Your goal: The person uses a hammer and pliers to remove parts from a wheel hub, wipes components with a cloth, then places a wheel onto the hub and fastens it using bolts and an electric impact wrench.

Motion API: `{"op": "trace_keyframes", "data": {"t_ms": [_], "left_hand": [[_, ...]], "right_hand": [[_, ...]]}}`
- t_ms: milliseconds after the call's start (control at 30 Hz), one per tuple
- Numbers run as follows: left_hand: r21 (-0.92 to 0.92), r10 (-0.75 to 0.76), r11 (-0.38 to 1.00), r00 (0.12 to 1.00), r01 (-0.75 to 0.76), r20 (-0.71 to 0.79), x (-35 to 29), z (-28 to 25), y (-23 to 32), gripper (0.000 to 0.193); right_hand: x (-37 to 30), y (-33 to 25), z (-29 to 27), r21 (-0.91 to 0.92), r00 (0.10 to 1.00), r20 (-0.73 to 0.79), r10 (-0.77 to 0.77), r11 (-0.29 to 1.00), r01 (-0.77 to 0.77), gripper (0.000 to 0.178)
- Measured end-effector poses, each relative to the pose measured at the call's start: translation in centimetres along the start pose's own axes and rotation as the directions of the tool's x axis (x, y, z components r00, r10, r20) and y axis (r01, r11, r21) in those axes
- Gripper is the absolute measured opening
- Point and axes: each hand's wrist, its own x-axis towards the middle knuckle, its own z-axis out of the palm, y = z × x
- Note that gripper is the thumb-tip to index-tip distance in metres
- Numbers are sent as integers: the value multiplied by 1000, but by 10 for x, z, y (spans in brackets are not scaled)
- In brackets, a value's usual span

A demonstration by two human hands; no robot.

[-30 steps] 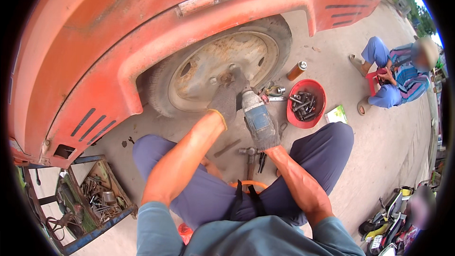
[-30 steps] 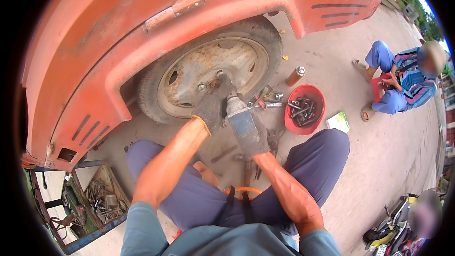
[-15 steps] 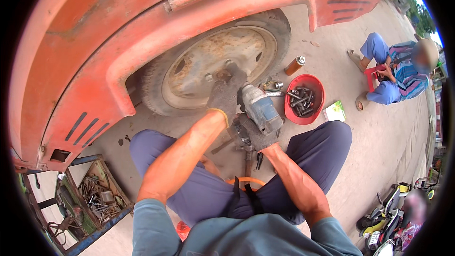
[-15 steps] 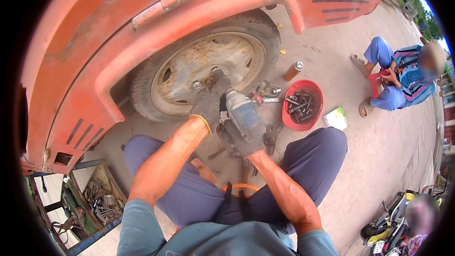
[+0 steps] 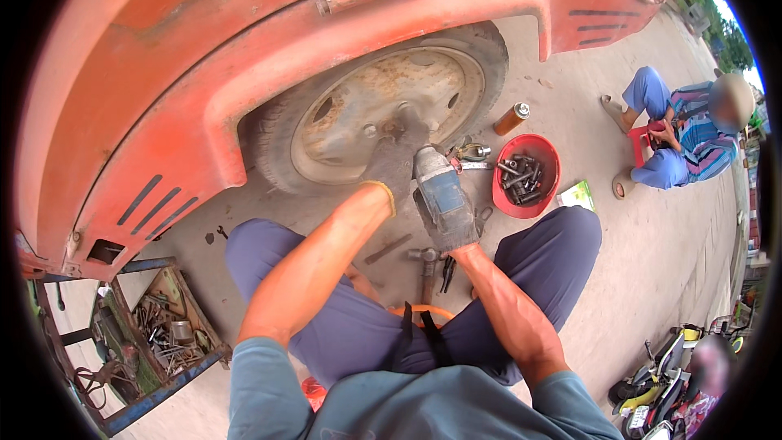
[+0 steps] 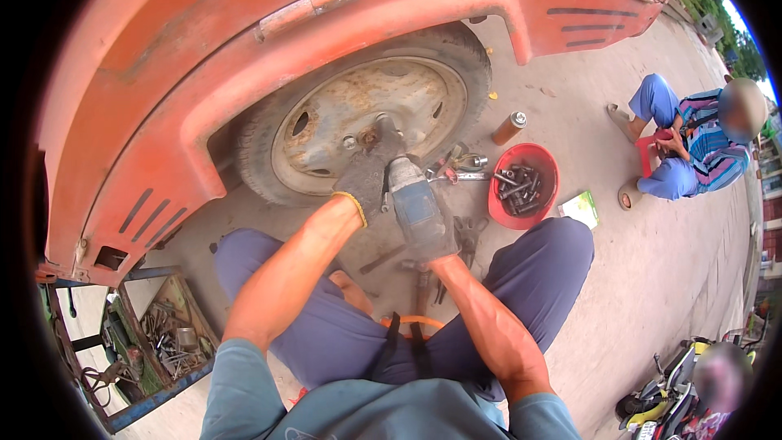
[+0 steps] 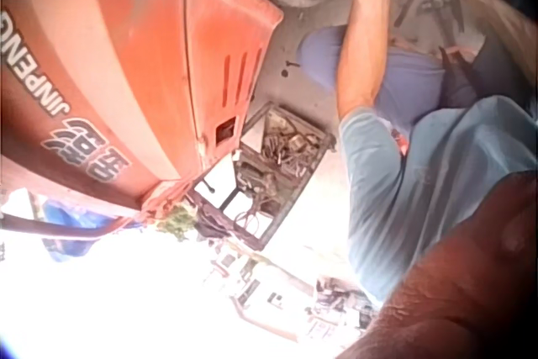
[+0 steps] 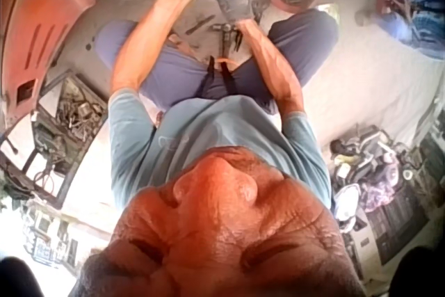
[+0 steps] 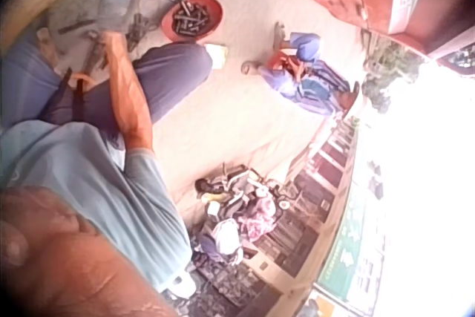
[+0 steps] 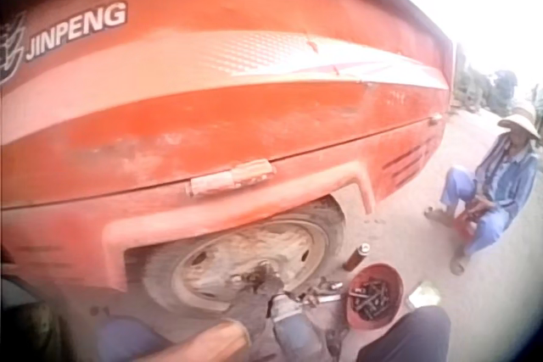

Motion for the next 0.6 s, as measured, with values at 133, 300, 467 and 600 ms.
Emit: {"op": "trace_keyframes", "data": {"t_ms": [133,300,467,600], "left_hand": [[51,155,987,987,-154,-28,35,-14,-30,52],[-60,106,993,993,-103,45,34,-5,-31,63],[-212,121,971,992,-108,47,41,-6,-25,40],[-335,84,939,996,-76,9,25,10,-7,32]], "right_hand": [[16,-16,-9,-399,981,39,-189,897,189,43],[15,18,-4,395,972,33,234,890,-228,39],[29,22,-22,428,966,83,244,867,-256,33],[47,2,-56,-56,988,124,89,995,-82,29]]}}
